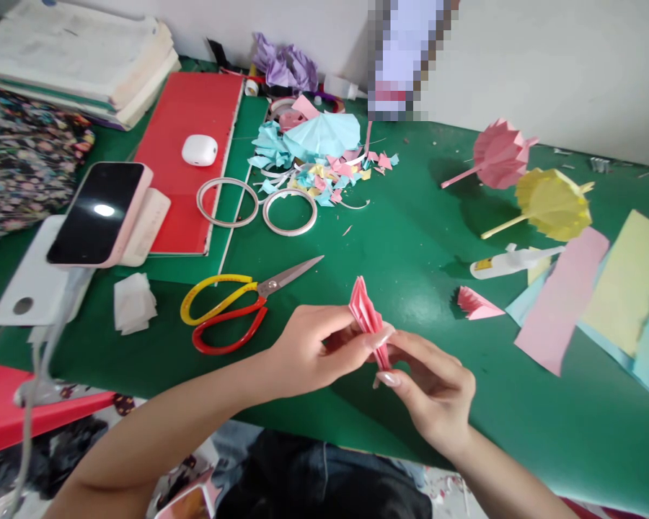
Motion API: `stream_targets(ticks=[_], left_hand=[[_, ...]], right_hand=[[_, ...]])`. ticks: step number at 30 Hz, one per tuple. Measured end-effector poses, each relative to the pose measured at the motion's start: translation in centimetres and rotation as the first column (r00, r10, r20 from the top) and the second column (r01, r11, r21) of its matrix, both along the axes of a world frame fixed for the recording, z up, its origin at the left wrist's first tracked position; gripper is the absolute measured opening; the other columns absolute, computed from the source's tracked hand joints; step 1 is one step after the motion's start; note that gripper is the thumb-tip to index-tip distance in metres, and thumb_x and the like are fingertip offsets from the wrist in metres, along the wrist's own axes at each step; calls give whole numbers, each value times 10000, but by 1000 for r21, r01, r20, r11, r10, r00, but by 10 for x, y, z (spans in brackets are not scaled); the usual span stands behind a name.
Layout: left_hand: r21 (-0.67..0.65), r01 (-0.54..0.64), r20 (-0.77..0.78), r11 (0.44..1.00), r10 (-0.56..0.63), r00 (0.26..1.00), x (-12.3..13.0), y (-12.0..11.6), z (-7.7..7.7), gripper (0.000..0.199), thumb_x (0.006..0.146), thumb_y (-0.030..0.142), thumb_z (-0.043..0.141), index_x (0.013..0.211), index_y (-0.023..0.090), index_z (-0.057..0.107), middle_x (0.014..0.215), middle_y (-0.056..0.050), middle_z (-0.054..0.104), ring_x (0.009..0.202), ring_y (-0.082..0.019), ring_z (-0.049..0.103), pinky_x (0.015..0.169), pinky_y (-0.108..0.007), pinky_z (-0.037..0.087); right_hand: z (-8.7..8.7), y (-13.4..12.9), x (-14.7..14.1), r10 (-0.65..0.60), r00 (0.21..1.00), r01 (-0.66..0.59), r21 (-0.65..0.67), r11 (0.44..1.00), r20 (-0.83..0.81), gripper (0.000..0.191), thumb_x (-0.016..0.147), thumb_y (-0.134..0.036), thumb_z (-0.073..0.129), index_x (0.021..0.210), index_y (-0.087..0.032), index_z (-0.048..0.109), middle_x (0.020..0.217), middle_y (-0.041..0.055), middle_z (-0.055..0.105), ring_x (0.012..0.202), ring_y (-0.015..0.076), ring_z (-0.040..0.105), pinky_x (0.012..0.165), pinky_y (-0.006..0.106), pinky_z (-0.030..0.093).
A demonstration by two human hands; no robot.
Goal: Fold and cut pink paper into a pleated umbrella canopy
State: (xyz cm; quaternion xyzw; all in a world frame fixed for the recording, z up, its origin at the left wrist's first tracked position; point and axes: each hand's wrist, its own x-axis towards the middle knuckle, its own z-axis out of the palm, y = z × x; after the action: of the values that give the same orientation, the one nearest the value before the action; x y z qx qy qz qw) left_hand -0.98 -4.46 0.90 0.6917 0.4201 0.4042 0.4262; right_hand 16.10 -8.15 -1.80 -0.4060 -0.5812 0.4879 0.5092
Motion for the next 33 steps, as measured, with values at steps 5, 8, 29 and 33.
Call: stream_targets(ticks=[5,8,29,33], left_hand=[[-37,34,1,999,-34,999,0,2,2,189,825,194,605,642,151,614,488,56,557,417,-34,427,404,-131,348],[-49,37,0,998,-37,999,0,3,1,219,824,193,606,611,146,587,506,47,589,423,-37,448,415,-133,363],[-124,33,-22,992,-36,999,-2,3,-1,244,835,268,601,627,142,597,520,17,631,433,-53,493,426,-146,386],[-103,48,-60,993,-54,997,-2,2,0,288,873,242,535,605,142,568,493,31,573,424,-45,422,417,-152,341]], right_hand=[[1,1,-2,9,998,-16,-112,994,-64,396,773,-87,675,1108,-299,668,954,32,722,710,168,692,547,275,613],[1,2,-4,-2,994,-14,-139,990,-111,344,796,-111,655,1092,-286,679,993,47,721,728,181,701,491,260,611],[4,2,-6,-8,990,-17,-178,984,-141,317,840,-118,593,1098,-279,679,967,40,734,714,188,719,470,244,610],[4,1,-5,-25,988,-2,-177,984,-149,306,847,-125,583,1101,-267,677,926,43,736,684,182,711,475,252,605]])
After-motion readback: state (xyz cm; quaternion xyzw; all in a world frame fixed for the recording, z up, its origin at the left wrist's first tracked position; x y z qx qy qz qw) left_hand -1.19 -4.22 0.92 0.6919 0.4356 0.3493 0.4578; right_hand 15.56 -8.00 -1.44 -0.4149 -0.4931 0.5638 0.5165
